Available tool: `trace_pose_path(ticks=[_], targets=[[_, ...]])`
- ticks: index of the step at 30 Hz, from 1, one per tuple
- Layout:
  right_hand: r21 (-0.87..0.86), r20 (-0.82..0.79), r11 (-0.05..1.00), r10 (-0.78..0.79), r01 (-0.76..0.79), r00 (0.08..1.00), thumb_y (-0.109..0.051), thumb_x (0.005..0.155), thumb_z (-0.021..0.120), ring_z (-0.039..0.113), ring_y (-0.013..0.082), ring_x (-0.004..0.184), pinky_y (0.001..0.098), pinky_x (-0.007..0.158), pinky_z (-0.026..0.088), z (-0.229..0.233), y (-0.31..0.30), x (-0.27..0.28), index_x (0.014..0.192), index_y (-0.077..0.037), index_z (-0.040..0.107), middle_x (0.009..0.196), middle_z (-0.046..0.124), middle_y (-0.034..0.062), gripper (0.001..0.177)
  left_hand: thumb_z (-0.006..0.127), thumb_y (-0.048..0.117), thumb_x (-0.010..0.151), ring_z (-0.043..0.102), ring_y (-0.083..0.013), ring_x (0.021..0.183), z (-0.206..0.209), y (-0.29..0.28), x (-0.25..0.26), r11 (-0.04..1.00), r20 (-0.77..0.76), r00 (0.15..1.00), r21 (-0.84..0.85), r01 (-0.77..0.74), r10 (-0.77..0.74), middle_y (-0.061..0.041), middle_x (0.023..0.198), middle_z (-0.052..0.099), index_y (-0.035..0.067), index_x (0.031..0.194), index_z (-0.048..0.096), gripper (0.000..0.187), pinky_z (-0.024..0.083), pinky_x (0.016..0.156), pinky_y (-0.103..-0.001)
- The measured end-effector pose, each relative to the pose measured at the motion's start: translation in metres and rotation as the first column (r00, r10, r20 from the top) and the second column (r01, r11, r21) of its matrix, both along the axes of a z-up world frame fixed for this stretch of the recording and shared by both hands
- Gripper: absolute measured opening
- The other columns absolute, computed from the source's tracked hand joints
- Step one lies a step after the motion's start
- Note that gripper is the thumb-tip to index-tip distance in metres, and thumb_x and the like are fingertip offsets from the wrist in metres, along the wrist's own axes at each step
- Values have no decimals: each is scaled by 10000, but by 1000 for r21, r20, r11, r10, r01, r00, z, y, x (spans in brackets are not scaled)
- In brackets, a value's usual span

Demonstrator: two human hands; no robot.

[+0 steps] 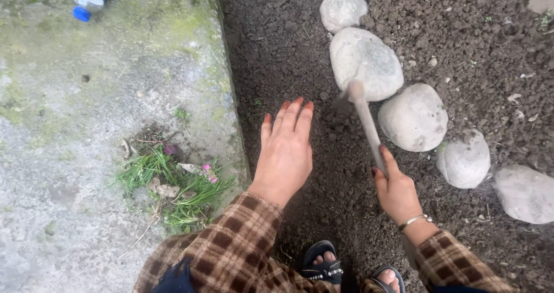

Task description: The person uses a small hand hoe to break up and loosen soil along a garden bed bordered by large stones. The person repeatedly strikes and scrapes the soil surface, moving along the stone border and around the base of a tree.

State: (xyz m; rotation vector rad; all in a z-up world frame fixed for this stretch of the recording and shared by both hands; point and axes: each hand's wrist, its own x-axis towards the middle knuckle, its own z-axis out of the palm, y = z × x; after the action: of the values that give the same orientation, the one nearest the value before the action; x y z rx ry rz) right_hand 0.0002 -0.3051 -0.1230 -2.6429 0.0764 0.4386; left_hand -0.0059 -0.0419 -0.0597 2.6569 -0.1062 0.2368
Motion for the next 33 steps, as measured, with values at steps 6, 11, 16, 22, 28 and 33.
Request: trace_pose_path(ticks=[6,11,16,22,28,33], targets=[[9,-36,1000,17,-16,999,-211,1023,471,624,464,1179,563,1044,529,12,31,-10,1601,-320,253,1260,643,306,628,577,68,877,419,-382,1430,-1,-4,-2,1000,10,1000,-15,-14,14,-201,1532,410,56,1522,407,667,322,1122,-638],[-90,-169,993,63,-79,984,-296,961,531,636,439,1180,541,1051,523,1,11,-21,1533,-342,369,1223,684,274,597,561,57,881,398,-386,1443,9,2,-5,999,13,999,-33,-30,30,-199,1542,394,60,1531,392,672,305,1127,-638],[-8,12,1000,-8,8,1000,-366,992,532,651,477,1118,561,942,564,7,35,-17,1450,-102,459,1172,667,346,534,564,44,888,383,-398,1453,8,3,-4,998,25,999,-44,-33,34,-211,1551,386,57,1533,392,668,288,1129,-654],[-137,-87,976,160,-171,983,-415,1001,490,732,405,1004,516,838,636,-66,19,-18,1212,-98,519,1013,739,273,381,566,42,889,352,-398,1471,9,4,-5,999,17,999,-21,-32,33,-210,1576,352,55,1543,371,682,272,1138,-656],[-184,-157,967,148,-176,976,-427,970,511,713,418,1055,526,922,596,-17,37,-15,1258,-69,566,1044,737,284,462,600,98,885,266,-391,1516,14,4,-8,999,7,1000,47,-23,23,-205,1626,270,65,1566,324,735,251,1149,-670],[-82,-93,990,103,-111,990,-412,1012,479,675,470,1093,574,937,566,12,72,2,1301,-34,480,1108,691,351,477,660,232,918,45,-415,1567,16,3,-6,991,-10,998,115,-63,64,-240,1693,86,37,1627,195,869,73,1159,-728]])
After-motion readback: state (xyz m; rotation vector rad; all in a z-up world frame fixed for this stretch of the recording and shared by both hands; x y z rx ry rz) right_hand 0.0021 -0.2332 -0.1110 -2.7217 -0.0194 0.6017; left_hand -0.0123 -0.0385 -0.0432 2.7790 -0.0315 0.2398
